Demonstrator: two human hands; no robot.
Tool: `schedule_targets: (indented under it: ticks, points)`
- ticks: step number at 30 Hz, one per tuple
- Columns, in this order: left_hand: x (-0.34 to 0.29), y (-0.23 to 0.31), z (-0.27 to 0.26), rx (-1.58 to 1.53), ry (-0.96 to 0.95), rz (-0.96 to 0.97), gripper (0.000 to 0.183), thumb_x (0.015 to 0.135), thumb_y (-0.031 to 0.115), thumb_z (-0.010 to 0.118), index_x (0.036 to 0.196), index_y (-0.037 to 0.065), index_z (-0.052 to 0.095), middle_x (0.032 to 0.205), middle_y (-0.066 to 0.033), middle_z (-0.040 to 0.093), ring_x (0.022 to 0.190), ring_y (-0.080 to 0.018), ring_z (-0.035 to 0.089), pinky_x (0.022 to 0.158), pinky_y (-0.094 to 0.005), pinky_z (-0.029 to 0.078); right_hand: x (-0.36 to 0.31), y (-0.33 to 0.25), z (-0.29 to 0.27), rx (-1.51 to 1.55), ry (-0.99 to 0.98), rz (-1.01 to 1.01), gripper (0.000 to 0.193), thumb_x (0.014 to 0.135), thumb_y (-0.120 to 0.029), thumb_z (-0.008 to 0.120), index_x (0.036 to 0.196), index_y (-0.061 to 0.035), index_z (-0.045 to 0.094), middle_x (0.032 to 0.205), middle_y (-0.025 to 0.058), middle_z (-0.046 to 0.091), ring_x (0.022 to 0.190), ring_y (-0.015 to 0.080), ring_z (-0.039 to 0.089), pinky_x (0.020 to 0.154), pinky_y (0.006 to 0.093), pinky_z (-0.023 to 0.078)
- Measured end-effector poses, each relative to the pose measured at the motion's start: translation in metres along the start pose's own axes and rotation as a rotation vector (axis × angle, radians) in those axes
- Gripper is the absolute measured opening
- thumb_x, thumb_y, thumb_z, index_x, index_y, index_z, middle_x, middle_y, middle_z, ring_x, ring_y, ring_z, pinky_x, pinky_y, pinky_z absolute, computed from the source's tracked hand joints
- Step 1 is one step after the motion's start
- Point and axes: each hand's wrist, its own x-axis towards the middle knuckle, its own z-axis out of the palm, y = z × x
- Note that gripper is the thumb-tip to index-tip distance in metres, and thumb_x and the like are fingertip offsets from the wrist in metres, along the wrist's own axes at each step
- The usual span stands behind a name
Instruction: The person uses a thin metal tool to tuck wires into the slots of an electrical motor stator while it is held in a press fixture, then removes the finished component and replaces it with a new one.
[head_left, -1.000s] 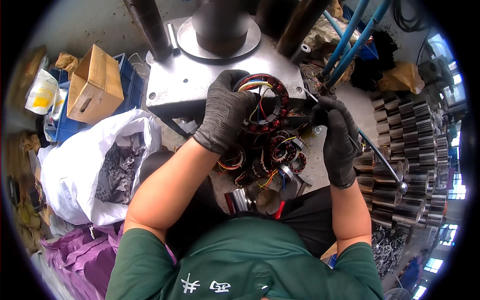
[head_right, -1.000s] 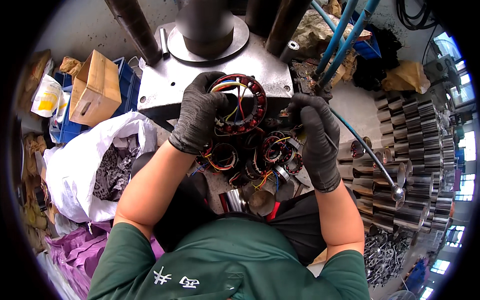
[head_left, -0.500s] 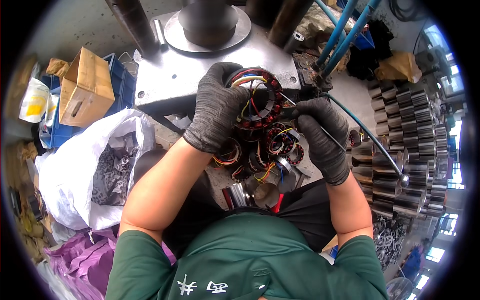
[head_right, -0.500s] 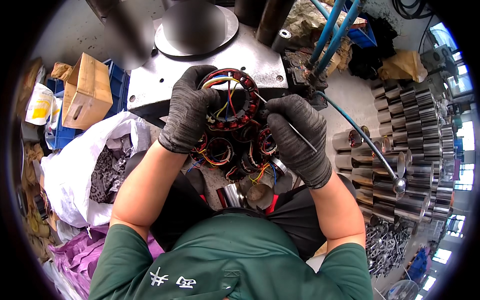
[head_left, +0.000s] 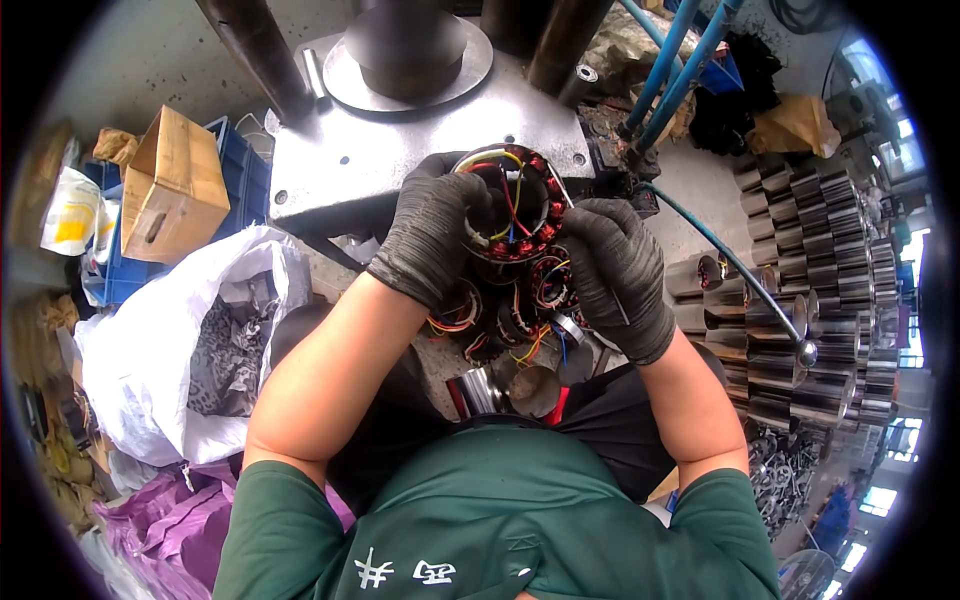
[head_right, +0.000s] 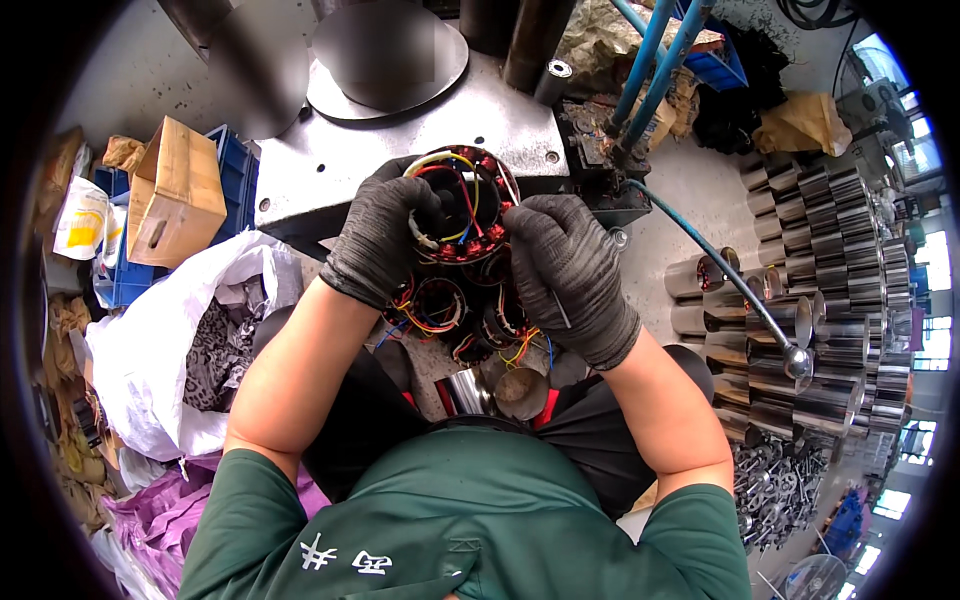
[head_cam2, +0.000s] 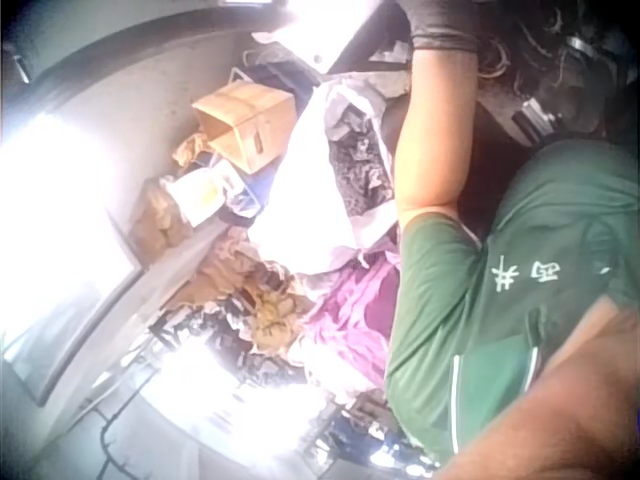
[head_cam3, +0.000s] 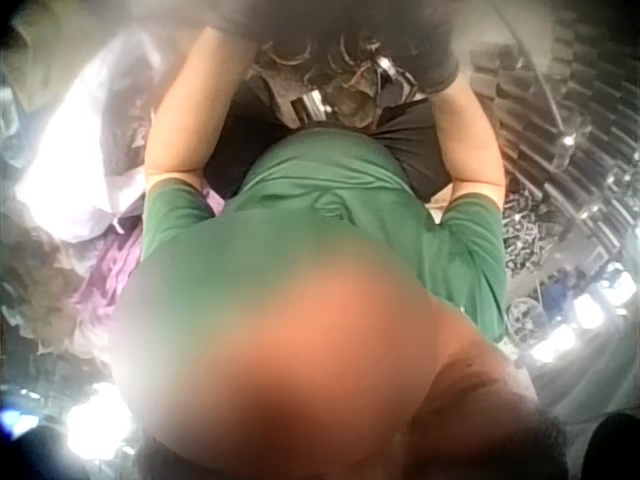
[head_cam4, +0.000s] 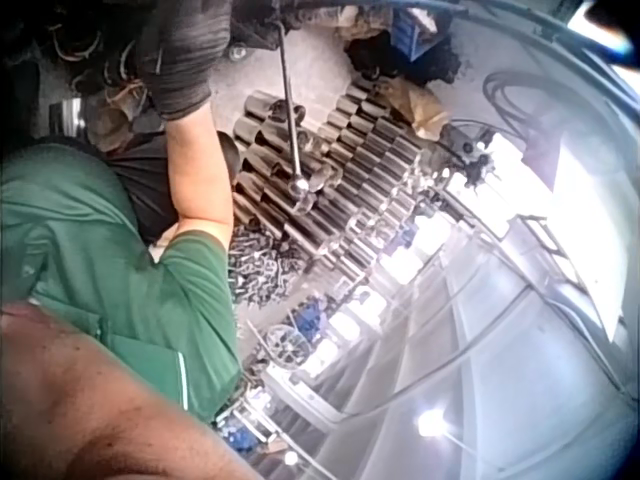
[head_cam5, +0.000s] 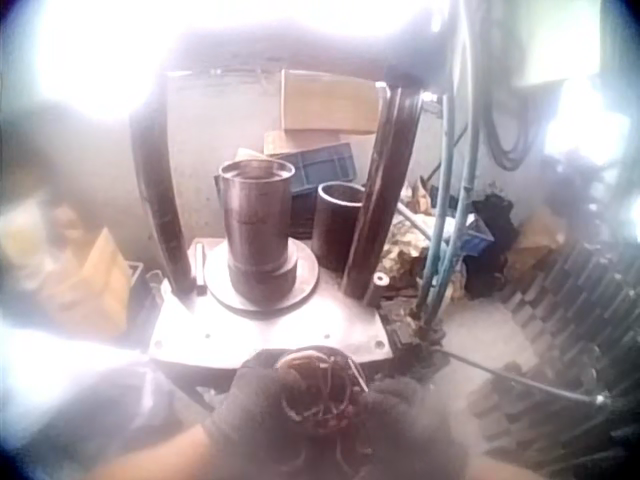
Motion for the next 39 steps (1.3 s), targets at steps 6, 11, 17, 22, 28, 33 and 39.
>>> schedule_targets:
  ticks: [6, 11, 17, 22, 28, 33, 39]
  points:
    - [-0.003, 0.0, 0.0, 0.091, 0.06, 0.086, 0.065, 0.065, -0.002, 0.052, 0.129, -0.012, 0.055, 0.107, -0.0192, 0.07, 0.09, -0.0285, 0.073, 0.081, -0.0405, 0.067, -0.006, 0.007, -0.017, 0.534, 0.014, 0.384, 0.016, 0.093, 0.001, 0.065, 0.107, -0.0023, 0.07, 0.099, 0.0101, 0.072, 0.089, 0.0187, 0.069, 0.076, 0.0339, 0.057]
    - [-0.008, 0.002, 0.002, 0.263, 0.053, 0.236, 0.061, 0.069, -0.005, 0.056, 0.129, -0.009, 0.054, 0.113, -0.0193, 0.07, 0.099, -0.0272, 0.074, 0.089, -0.0374, 0.065, -0.001, 0.0, -0.018, 0.469, 0.004, 0.404, 0.014, 0.091, -0.001, 0.065, 0.104, -0.0005, 0.071, 0.091, 0.0085, 0.073, 0.083, 0.0166, 0.07, 0.074, 0.032, 0.057]
    - [-0.01, 0.003, 0.003, 0.311, 0.028, 0.287, 0.057, 0.069, -0.007, 0.058, 0.127, -0.008, 0.056, 0.113, -0.0188, 0.071, 0.1, -0.0255, 0.073, 0.091, -0.036, 0.063, 0.001, 0.003, -0.02, 0.343, -0.04, 0.342, 0.012, 0.09, -0.001, 0.064, 0.101, 0.0011, 0.07, 0.089, 0.0099, 0.072, 0.078, 0.0192, 0.07, 0.072, 0.0325, 0.057]
    - [-0.015, -0.001, 0.009, 0.492, 0.01, 0.46, 0.052, 0.073, -0.004, 0.067, 0.124, -0.005, 0.058, 0.11, -0.0175, 0.071, 0.101, -0.0235, 0.071, 0.093, -0.0352, 0.06, 0.004, 0.002, -0.024, 0.323, -0.113, 0.404, 0.01, 0.09, 0.0, 0.064, 0.098, 0.0022, 0.069, 0.087, 0.0111, 0.069, 0.077, 0.0216, 0.07, 0.07, 0.0338, 0.057]
    - [-0.01, -0.005, 0.008, 0.626, -0.013, 0.443, 0.051, 0.073, -0.003, 0.071, 0.123, -0.004, 0.061, 0.11, -0.017, 0.072, 0.102, -0.0227, 0.071, 0.093, -0.0345, 0.059, 0.004, 0.005, -0.029, 0.431, -0.203, 0.496, 0.013, 0.091, -0.006, 0.063, 0.096, 0.0025, 0.07, 0.085, 0.0101, 0.068, 0.077, 0.0185, 0.067, 0.07, 0.0335, 0.055]
    - [-0.005, -0.013, 0.005, 0.604, -0.072, 0.45, 0.047, 0.076, -0.001, 0.076, 0.121, -0.003, 0.063, 0.109, -0.016, 0.073, 0.102, -0.0219, 0.071, 0.093, -0.0343, 0.059, 0.013, 0.002, -0.045, 0.531, -0.247, 0.628, 0.016, 0.089, -0.011, 0.062, 0.091, 0.0019, 0.071, 0.08, 0.0077, 0.069, 0.074, 0.0148, 0.065, 0.068, 0.03, 0.053]
    - [-0.007, -0.012, 0.015, 0.867, -0.014, 0.604, 0.046, 0.077, 0.004, 0.081, 0.12, -0.001, 0.064, 0.104, -0.0156, 0.075, 0.097, -0.0218, 0.073, 0.087, -0.0347, 0.061, 0.011, 0.0, -0.056, 0.804, -0.175, 0.857, 0.017, 0.089, -0.011, 0.064, 0.095, 0.0022, 0.071, 0.08, 0.006, 0.07, 0.071, 0.0119, 0.063, 0.066, 0.0274, 0.053]
